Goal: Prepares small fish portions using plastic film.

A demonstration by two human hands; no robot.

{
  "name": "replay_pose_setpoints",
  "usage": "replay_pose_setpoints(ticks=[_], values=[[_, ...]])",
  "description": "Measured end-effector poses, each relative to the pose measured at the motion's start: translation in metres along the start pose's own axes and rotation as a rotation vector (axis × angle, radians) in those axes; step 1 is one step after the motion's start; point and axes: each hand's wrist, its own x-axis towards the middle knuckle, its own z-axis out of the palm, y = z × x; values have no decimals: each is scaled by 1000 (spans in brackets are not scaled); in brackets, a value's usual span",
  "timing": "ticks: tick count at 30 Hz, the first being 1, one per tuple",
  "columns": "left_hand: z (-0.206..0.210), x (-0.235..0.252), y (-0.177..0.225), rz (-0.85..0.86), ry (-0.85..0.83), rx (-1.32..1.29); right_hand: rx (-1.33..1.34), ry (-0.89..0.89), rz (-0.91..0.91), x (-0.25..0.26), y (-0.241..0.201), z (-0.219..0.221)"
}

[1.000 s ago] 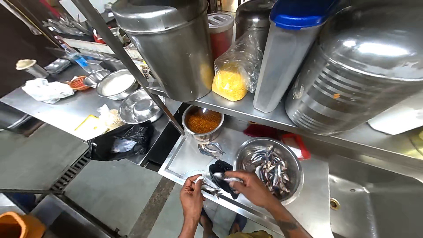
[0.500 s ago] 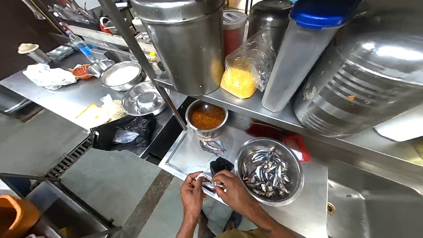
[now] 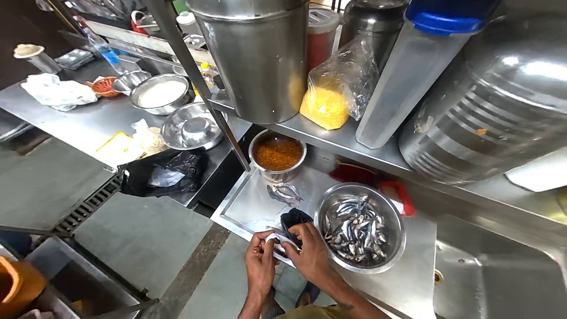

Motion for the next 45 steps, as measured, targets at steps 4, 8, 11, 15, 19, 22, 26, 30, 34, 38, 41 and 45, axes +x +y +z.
replay_pose_setpoints(ticks=[4, 8, 11, 15, 19, 22, 26, 30, 34, 38, 41, 45], values=[[-2, -2, -2, 30, -24, 116, 42, -147, 19, 8, 6, 1], [-16, 2, -1, 85, -39, 412, 56, -70, -42, 10, 10, -3], [-16, 1, 0, 104, -83, 524, 66, -284, 72, 18, 14, -14], [-15, -3, 0, 113, -87, 531, -89, -316, 55, 16, -10, -18], [-21, -1, 3, 108, -86, 471, 51, -417, 22, 22, -7, -16], [-20, 0, 9, 104, -98, 393, 503, -393, 57, 34, 26, -33], [-20, -3, 15, 108, -76, 369, 238, -125, 274, 51, 104, -58], [-22, -4, 17, 124, -68, 388, 33, -104, 517, 71, 189, -42], [-20, -7, 16, 137, -84, 385, -42, -183, 559, 86, 223, -8], [-22, -9, 16, 138, -84, 368, -360, -363, 554, 95, 203, 8], [-23, -12, 14, 145, -77, 355, -445, -407, 581, 94, 184, 7], [-24, -13, 12, 133, -64, 361, -274, -319, 579, 93, 199, -7]])
